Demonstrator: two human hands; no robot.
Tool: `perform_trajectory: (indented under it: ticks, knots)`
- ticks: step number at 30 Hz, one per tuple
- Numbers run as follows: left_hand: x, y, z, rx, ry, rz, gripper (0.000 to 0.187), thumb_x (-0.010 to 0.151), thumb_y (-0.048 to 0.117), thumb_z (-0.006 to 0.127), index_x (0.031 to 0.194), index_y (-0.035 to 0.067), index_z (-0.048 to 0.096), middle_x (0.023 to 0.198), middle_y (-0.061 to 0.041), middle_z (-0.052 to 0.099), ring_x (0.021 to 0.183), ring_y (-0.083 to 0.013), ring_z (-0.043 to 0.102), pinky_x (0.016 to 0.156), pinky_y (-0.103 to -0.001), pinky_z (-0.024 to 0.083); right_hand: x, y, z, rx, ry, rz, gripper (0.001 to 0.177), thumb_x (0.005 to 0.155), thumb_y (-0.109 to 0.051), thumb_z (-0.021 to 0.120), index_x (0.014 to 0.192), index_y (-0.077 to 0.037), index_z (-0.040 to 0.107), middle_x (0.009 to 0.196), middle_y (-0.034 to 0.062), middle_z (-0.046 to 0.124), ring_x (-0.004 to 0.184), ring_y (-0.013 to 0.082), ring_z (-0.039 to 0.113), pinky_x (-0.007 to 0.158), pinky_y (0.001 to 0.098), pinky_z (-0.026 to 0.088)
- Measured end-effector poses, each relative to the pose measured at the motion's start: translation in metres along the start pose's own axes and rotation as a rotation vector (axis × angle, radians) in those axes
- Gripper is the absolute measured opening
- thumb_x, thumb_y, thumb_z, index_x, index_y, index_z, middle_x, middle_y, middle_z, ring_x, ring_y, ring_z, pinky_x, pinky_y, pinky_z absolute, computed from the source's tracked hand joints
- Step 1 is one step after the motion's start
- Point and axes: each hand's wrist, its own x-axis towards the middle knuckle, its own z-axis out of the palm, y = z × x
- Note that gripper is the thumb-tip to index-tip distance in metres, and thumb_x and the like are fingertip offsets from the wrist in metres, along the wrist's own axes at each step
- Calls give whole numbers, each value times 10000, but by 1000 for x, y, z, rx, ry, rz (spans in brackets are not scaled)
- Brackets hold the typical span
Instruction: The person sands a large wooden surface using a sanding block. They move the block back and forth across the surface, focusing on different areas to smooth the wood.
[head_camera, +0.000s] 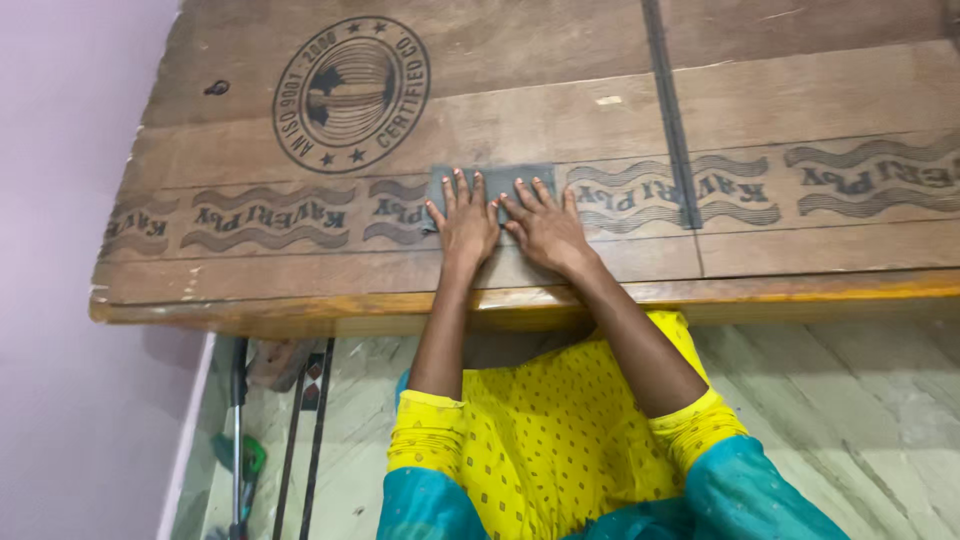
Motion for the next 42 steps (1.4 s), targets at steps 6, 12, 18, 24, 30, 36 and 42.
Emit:
perform_trajectory:
  ticks: [6,12,18,24,30,36,42]
  knots:
    - [10,68,28,-67,-80,249,645,1018,387,499,1595,146,341,1697,-208,117,1556,-461,41,1190,-700,18,-22,76,-33,-51,22,144,568,1026,-439,458,1565,-276,392,1678,49,249,1549,304,186,1181,702,88]
    - [10,123,48,-105,-129,395,613,1039,413,494,1602,210,365,1713,-183,113,1575,-454,33,1226,-683,22,-60,130,-52,-54,83,206,562,1012,-409,489,1551,-252,440,1671,77,296,1547,320,223,1177,710,114]
    - [-8,149,45,-55,-184,431,677,1029,441,489,1623,193,280,1702,-200,76,1552,-486,-11,1195,-708,7,-97,136,-64,-52,100,130,546,1055,-401,454,1550,-169,441,1661,148,297,1545,365,212,1167,728,80]
    - [-42,146,26,-17,-252,468,709,1030,476,466,1627,166,241,1701,-224,34,1546,-504,-34,1182,-719,1,-126,125,-65,-103,84,40,570,1048,-414,453,1533,-115,451,1626,219,328,1507,423,245,1149,726,83]
    - [-78,131,8,40,-293,471,727,1031,514,432,1635,172,216,1703,-216,22,1546,-500,-31,1186,-719,-2,-137,101,-63,-251,72,-16,514,1034,-407,485,1448,-112,563,1481,234,523,1362,447,484,1149,714,193]
    - [-90,98,-11,40,-366,399,743,1022,555,404,1631,194,178,1698,-187,1,1546,-471,-43,1188,-703,2,-125,67,-51,-294,31,-97,532,1018,-416,520,1423,-77,582,1404,253,579,1287,447,558,1152,622,302]
    - [-100,49,-28,55,-340,317,723,1018,542,401,1634,222,199,1709,-172,13,1551,-467,-24,1185,-710,26,-101,20,-31,-251,71,-169,566,1002,-444,545,1395,-39,590,1369,305,579,1265,485,553,1139,600,324]
